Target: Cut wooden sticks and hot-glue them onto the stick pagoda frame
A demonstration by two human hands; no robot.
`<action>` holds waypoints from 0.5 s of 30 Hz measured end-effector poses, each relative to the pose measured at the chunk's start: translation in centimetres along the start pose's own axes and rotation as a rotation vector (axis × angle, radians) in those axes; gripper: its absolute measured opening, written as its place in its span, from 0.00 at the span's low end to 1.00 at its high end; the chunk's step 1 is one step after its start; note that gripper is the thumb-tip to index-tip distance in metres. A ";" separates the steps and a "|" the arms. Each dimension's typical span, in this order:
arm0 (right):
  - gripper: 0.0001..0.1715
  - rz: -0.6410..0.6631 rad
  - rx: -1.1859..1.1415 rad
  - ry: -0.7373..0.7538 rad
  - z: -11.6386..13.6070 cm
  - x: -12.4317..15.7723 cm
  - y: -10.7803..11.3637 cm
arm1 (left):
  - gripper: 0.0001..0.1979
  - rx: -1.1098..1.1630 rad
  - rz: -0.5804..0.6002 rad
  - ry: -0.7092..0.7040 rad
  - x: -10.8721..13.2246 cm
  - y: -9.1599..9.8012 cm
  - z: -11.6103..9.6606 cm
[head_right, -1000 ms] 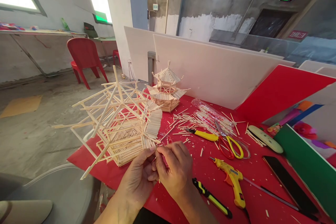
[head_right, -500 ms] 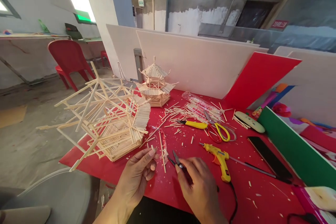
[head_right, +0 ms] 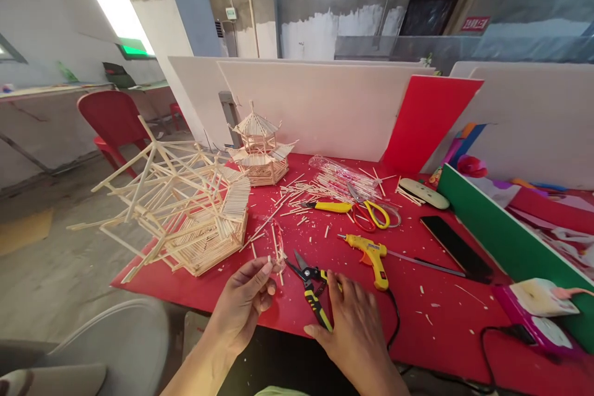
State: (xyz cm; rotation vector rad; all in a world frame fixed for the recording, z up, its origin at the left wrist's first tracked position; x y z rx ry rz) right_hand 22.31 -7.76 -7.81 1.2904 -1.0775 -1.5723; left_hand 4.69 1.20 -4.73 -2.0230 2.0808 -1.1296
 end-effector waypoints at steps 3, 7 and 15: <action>0.47 0.036 0.001 -0.013 -0.1 -0.3 0.0 | 0.14 0.004 0.005 0.011 0.5 0.0 -0.1; 0.50 0.098 0.007 -0.028 -0.3 -0.5 -0.2 | 0.16 0.021 -0.021 0.004 0.8 0.7 -0.1; 0.45 0.054 0.008 0.018 -0.7 -0.8 -0.2 | 0.15 0.078 -0.006 0.064 -0.8 1.4 0.2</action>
Point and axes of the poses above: each hand's wrist, its own x-axis away from the middle knuckle, its own y-axis out of the back of the hand, z = x × y, the point moved 7 cm from there along -x, towards the middle knuckle, and after that the axes turned 8 degrees about -z, right-handed, at the moved point
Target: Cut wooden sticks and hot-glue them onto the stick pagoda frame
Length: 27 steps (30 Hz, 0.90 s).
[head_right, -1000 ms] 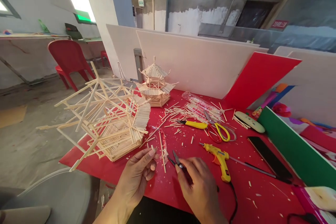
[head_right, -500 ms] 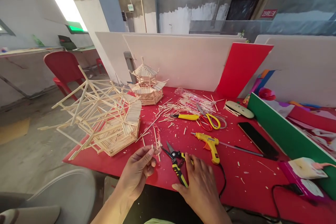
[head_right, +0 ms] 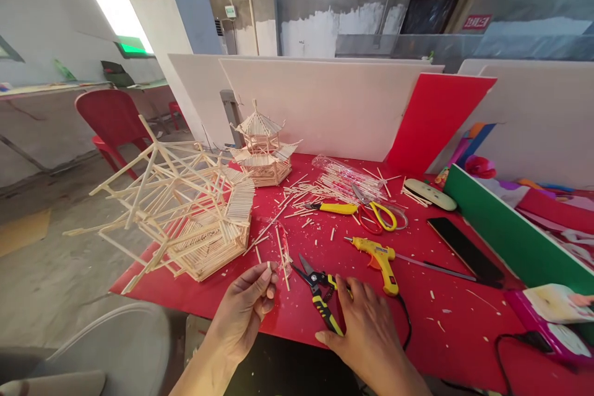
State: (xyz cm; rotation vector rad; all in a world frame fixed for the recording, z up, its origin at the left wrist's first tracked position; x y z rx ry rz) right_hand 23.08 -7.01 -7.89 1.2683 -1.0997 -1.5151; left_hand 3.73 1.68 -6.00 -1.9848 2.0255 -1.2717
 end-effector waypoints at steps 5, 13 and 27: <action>0.43 -0.031 0.006 0.021 -0.2 -0.1 -0.1 | 0.14 0.013 0.022 0.026 -0.7 0.0 0.3; 0.31 0.015 -0.112 -0.077 -0.9 -1.1 -0.2 | 0.14 -0.040 -0.023 -0.018 -0.9 0.8 -0.4; 0.47 -0.125 -0.352 0.052 2.2 -1.4 2.7 | 0.14 -0.215 -0.046 -0.140 0.4 0.2 -1.5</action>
Point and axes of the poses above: each hand's wrist, its own x-axis away from the middle knuckle, its own y-axis out of the back of the hand, z = x × y, the point moved 7 cm from there along -x, towards the middle knuckle, and after that the axes turned 8 degrees about -z, right-handed, at the moved point
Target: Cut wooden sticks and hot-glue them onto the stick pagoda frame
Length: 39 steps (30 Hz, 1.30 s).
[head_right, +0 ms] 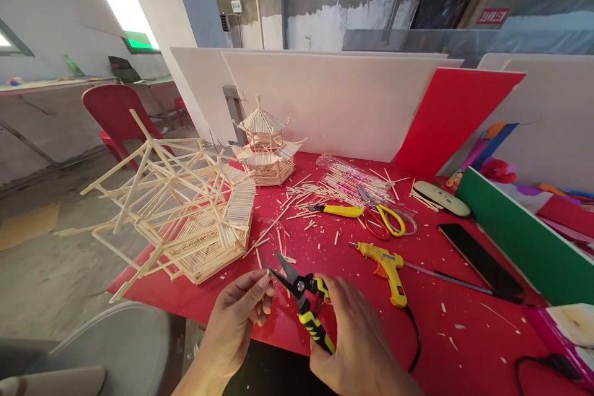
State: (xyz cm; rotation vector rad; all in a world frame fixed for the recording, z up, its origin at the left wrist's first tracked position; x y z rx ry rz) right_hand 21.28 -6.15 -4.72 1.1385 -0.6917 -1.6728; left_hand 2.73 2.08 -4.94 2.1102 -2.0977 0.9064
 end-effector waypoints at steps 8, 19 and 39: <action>0.39 0.032 0.297 -0.084 -2.5 -0.6 -1.6 | 0.15 0.032 -0.021 -0.002 -0.4 0.2 0.3; 0.21 -0.036 0.363 0.287 -7.5 -18.1 -3.0 | 0.18 0.112 0.016 0.022 0.0 -1.8 -0.8; 0.18 -0.121 0.357 0.609 6.1 -7.3 3.8 | 0.16 0.033 0.050 -0.046 1.0 -2.5 -1.5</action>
Point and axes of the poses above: each hand's wrist, its own x-axis away from the middle knuckle, its own y-axis out of the back of the hand, z = x × y, the point moved 7 cm from there along -x, towards the middle knuckle, and after that the axes turned 8 degrees about -z, right-handed, at the moved point
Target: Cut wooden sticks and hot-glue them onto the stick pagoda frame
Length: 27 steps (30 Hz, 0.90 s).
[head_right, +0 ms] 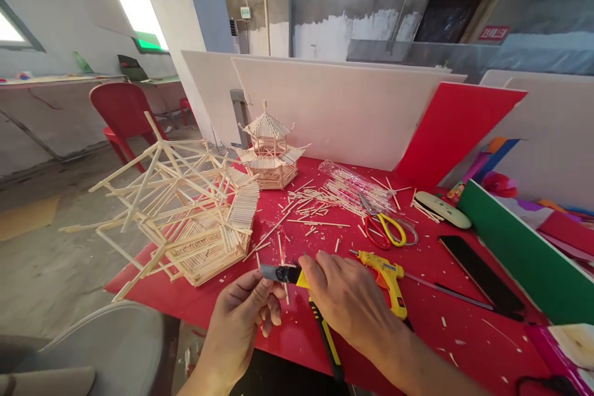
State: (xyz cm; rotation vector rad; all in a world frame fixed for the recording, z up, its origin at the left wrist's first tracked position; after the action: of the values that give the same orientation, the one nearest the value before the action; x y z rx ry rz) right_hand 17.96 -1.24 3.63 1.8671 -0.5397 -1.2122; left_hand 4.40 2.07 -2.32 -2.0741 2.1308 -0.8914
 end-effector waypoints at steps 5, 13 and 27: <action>0.18 -0.033 0.032 0.042 0.1 0.3 -0.1 | 0.16 0.010 0.000 -0.017 0.9 0.0 -0.6; 0.15 -0.069 0.049 0.101 0.8 0.4 -0.4 | 0.16 0.029 0.046 0.009 1.1 -0.3 -0.3; 0.16 -0.089 0.027 -0.022 -1.1 0.8 1.2 | 0.16 0.043 -0.059 -0.018 0.4 0.4 -0.6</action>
State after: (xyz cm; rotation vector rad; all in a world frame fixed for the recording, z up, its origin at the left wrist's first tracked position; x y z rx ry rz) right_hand 19.42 -2.02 4.40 1.9203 -0.4918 -1.2913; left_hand 3.72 1.87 -1.81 -2.1262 2.0323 -0.9127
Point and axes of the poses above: each hand's wrist, its own x-axis away from the middle knuckle, its own y-axis out of the back of the hand, z = x × y, the point moved 7 cm from there along -x, towards the middle knuckle, and after that the axes turned 8 degrees about -z, right-handed, at the moved point
